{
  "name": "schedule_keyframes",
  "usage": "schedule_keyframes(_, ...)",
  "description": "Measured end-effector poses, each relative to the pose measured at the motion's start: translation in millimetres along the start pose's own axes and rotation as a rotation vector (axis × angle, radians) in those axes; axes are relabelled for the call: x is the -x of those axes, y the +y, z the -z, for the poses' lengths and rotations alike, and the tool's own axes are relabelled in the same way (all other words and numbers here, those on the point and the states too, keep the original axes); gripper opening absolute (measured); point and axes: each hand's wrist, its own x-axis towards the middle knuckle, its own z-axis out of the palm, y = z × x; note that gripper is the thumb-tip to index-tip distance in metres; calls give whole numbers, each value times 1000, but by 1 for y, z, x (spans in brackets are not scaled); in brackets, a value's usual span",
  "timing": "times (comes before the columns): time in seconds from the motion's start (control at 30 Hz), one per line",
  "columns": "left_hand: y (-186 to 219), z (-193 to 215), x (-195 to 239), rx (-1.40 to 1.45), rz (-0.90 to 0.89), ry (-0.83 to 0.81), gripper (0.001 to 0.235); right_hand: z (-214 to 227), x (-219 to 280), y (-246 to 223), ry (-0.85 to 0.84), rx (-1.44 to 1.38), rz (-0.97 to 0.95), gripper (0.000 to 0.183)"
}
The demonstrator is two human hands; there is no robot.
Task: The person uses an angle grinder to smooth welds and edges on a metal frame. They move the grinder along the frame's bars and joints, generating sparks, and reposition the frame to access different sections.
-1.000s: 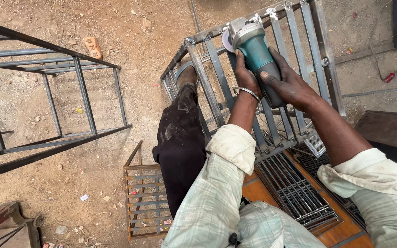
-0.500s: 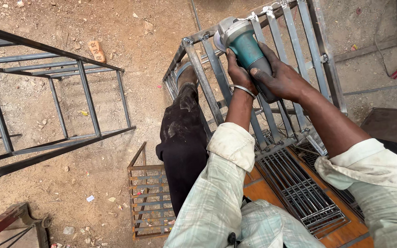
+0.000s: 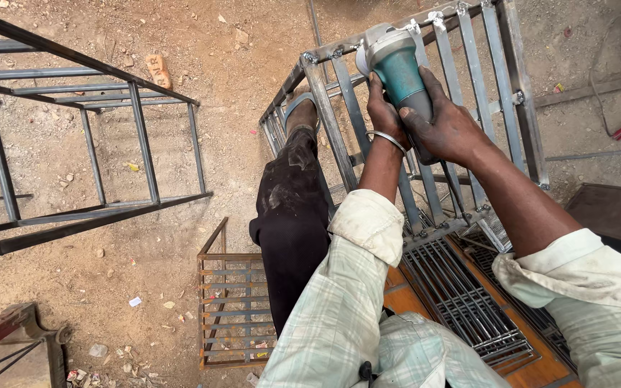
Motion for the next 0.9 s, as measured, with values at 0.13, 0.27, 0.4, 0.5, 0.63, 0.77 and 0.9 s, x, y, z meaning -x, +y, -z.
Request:
schedule_keyframes(0.13, -1, 0, 4, -73, -86, -5, 62, 0, 2, 5, 21, -66, 107, 91)
schedule_keyframes(0.27, 8, 9, 3, -17, -40, -21, 69, -5, -3, 7, -14, -75, 167, 91)
schedule_keyframes(0.4, 15, 21, 11, -89, -92, 44, 63, -18, 0, 6, -62, -26, 52, 95)
schedule_keyframes(0.5, 3, 17, 12, -52, -71, 21, 62, -13, 2, 17, -33, -123, 212, 93)
schedule_keyframes(0.63, 10, 29, 6, -71, -111, 42, 60, -20, -4, 13, -36, -76, 231, 92)
schedule_keyframes(0.77, 26, 39, 6, -1, -177, -43, 59, -28, -2, -3, -84, -49, 163, 94)
schedule_keyframes(0.9, 26, 29, 13, 31, -121, -50, 56, -26, 6, -10, -4, -9, 250, 94)
